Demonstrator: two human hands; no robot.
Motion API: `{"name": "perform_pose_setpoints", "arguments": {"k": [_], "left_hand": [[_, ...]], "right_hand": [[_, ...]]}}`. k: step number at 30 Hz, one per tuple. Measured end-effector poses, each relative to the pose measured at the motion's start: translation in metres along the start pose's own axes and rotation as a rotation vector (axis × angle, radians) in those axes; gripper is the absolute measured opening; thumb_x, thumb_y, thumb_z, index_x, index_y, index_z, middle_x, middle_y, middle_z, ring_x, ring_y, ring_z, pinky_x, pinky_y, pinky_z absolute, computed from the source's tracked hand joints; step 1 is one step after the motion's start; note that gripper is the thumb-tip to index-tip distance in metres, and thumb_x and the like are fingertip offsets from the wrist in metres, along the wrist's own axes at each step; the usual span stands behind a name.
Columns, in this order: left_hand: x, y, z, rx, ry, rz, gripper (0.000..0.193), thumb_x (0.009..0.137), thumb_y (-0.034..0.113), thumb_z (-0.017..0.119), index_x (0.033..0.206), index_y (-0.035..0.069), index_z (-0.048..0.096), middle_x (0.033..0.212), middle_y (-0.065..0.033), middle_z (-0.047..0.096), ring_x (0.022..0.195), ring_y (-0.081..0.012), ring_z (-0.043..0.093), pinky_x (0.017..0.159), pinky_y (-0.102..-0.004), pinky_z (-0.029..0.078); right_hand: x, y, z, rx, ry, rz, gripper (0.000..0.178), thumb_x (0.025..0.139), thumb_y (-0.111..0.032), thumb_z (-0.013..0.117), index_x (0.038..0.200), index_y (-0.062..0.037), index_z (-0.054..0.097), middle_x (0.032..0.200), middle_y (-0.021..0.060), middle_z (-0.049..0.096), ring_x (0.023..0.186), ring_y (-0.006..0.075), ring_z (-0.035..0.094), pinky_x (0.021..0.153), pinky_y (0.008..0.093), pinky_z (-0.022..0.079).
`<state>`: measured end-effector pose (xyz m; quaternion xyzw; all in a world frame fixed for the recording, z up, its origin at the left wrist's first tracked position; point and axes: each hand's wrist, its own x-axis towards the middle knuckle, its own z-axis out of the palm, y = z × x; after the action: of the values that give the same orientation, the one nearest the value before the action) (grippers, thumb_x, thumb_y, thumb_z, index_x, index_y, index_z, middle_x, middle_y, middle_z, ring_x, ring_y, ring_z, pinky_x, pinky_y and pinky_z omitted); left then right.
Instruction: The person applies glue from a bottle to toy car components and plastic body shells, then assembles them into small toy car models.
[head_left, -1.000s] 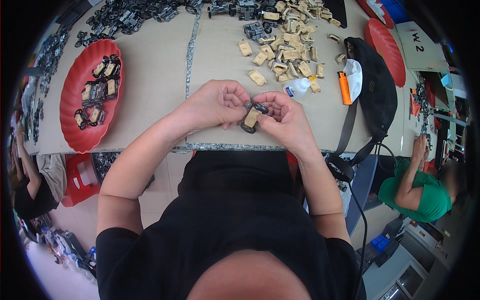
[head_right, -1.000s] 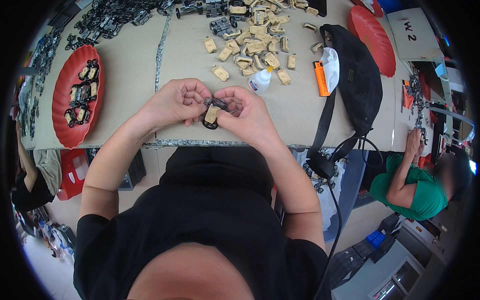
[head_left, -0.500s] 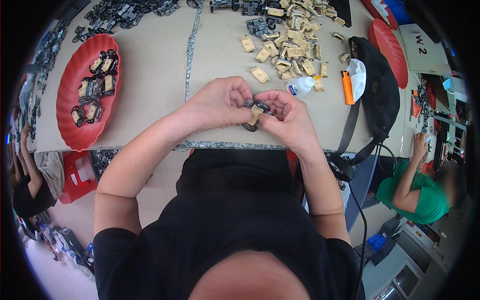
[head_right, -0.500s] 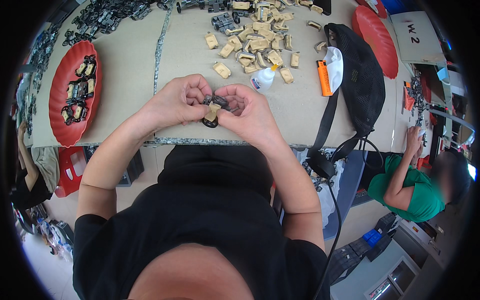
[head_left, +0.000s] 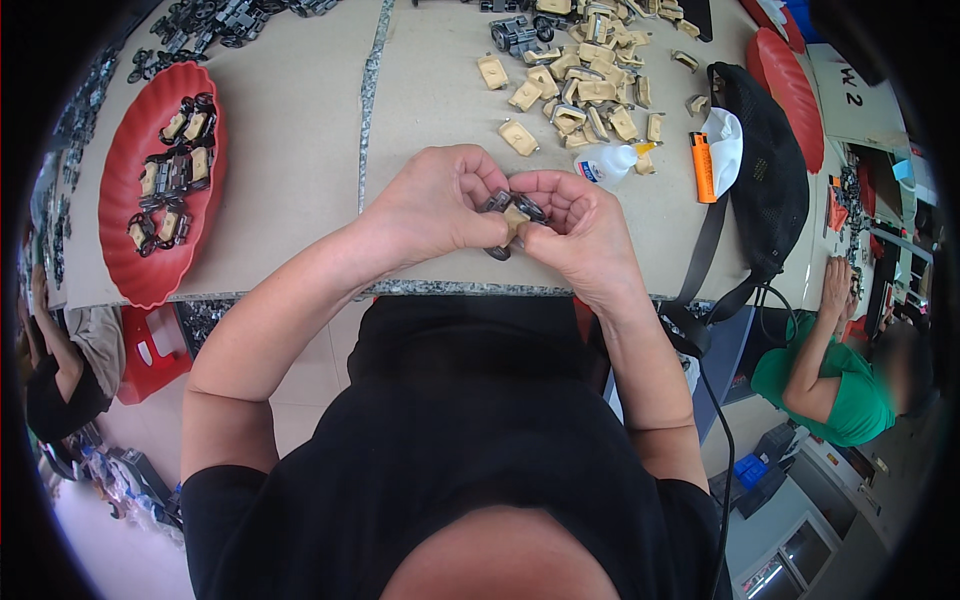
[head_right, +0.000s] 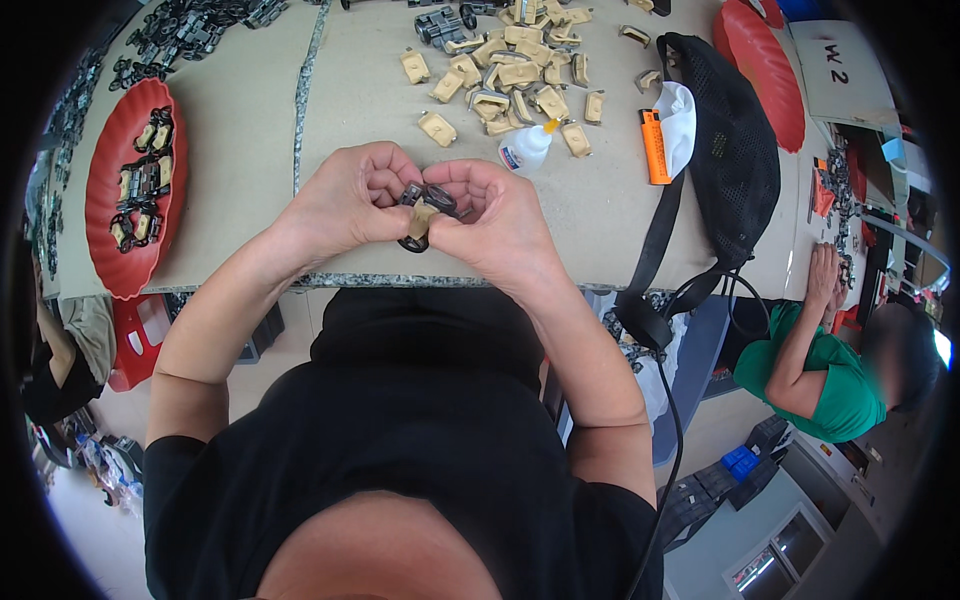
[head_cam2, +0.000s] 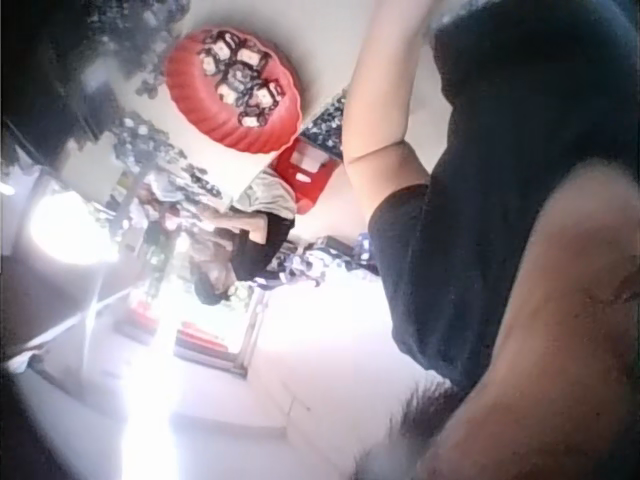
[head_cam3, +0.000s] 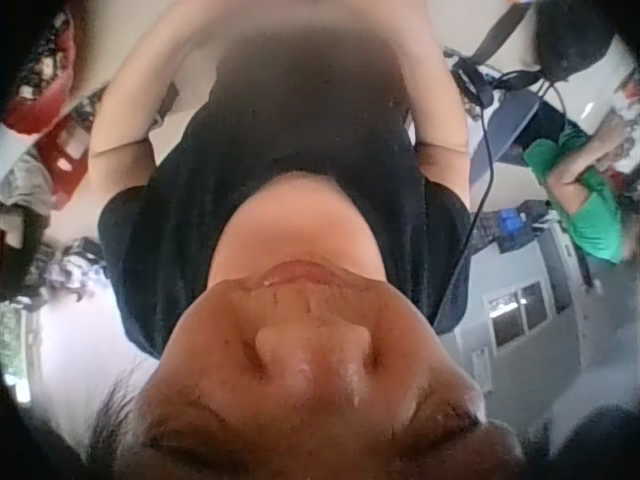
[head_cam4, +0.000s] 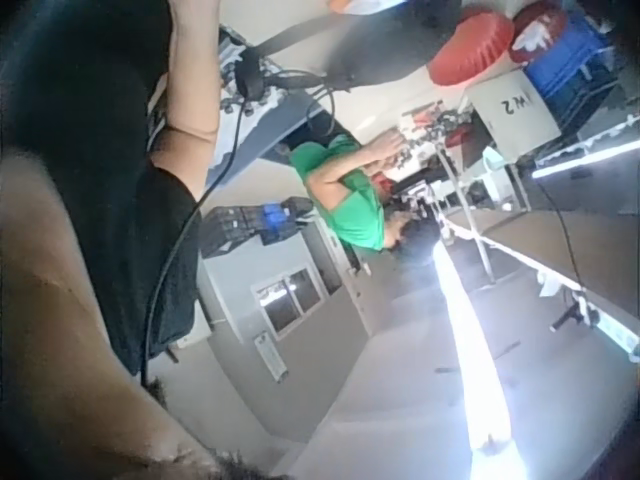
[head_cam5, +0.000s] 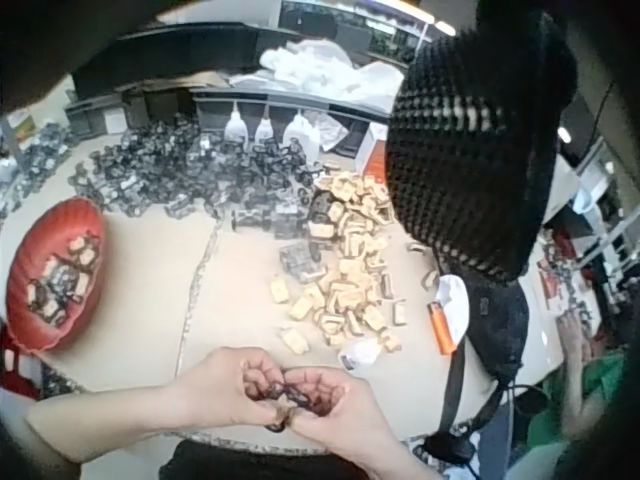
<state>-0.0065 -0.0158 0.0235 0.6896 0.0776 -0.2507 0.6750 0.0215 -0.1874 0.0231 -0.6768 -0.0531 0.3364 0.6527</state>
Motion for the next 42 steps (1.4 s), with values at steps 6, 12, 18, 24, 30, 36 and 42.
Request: {"name": "perform_pose_setpoints", "arguments": {"k": [6,12,18,24,30,36,42], "left_hand": [[-0.002,0.004,0.001,-0.015,0.033,0.002,0.028,0.069,0.004,0.066,0.093,0.001,0.052,0.075,-0.0018,0.055,0.063,-0.0034,0.048,0.058,-0.0161,0.039],[-0.020,-0.019,0.008,0.408,0.266,0.608,0.041,0.070,0.014,0.072,0.101,0.003,0.049,0.093,-0.0073,0.055,0.069,-0.0116,0.054,0.061,-0.0239,0.045],[-0.023,-0.028,0.006,0.516,0.228,0.647,0.037,0.069,0.011,0.071,0.098,0.005,0.048,0.085,-0.0082,0.054,0.067,-0.0183,0.056,0.063,-0.0291,0.047],[-0.025,-0.021,0.000,0.450,0.092,0.485,0.032,0.070,0.004,0.069,0.095,0.004,0.049,0.079,-0.0046,0.054,0.068,-0.0110,0.055,0.059,-0.0237,0.046],[-0.020,-0.026,-0.003,0.103,-0.049,0.300,0.027,0.073,0.000,0.067,0.094,0.004,0.050,0.082,0.0006,0.053,0.074,-0.0048,0.052,0.064,-0.0209,0.045],[-0.021,-0.024,-0.006,0.067,-0.127,0.276,0.028,0.072,-0.001,0.067,0.094,0.004,0.050,0.086,-0.0005,0.055,0.078,-0.0057,0.054,0.071,-0.0217,0.046],[-0.021,-0.024,-0.007,0.134,-0.093,0.298,0.024,0.067,0.001,0.069,0.086,0.004,0.054,0.084,-0.0014,0.056,0.076,-0.0079,0.055,0.071,-0.0229,0.047]], "right_hand": [[0.001,0.004,-0.003,0.056,-0.011,-0.072,0.039,0.069,-0.001,0.061,0.106,0.0027,0.053,0.082,0.0026,0.059,0.070,0.0040,0.052,0.063,0.0168,0.041],[-0.003,-0.001,0.001,0.201,0.043,0.002,0.024,0.076,-0.001,0.059,0.099,0.0019,0.052,0.078,0.0050,0.058,0.064,0.0061,0.056,0.057,0.0199,0.048],[-0.004,0.001,-0.002,0.207,-0.089,0.096,0.019,0.083,-0.015,0.059,0.089,0.0008,0.050,0.067,0.0045,0.056,0.052,0.0084,0.054,0.047,0.0208,0.048],[-0.005,-0.003,-0.007,-0.029,-0.218,0.134,0.017,0.085,-0.017,0.055,0.091,-0.0027,0.051,0.074,0.0034,0.055,0.057,0.0082,0.056,0.048,0.0207,0.047],[-0.006,0.007,-0.007,0.083,-0.303,-0.235,0.032,0.074,-0.008,0.068,0.098,-0.0032,0.048,0.095,0.0017,0.049,0.076,0.0058,0.052,0.063,0.0203,0.046],[-0.001,0.012,-0.014,-0.037,-0.335,-0.201,0.031,0.067,-0.003,0.070,0.092,-0.0036,0.051,0.085,-0.0015,0.050,0.070,0.0027,0.049,0.061,0.0183,0.042],[0.000,0.015,-0.012,-0.062,-0.342,-0.252,0.027,0.066,-0.003,0.068,0.088,-0.0041,0.052,0.081,-0.0019,0.051,0.067,0.0027,0.049,0.058,0.0180,0.042]]}}
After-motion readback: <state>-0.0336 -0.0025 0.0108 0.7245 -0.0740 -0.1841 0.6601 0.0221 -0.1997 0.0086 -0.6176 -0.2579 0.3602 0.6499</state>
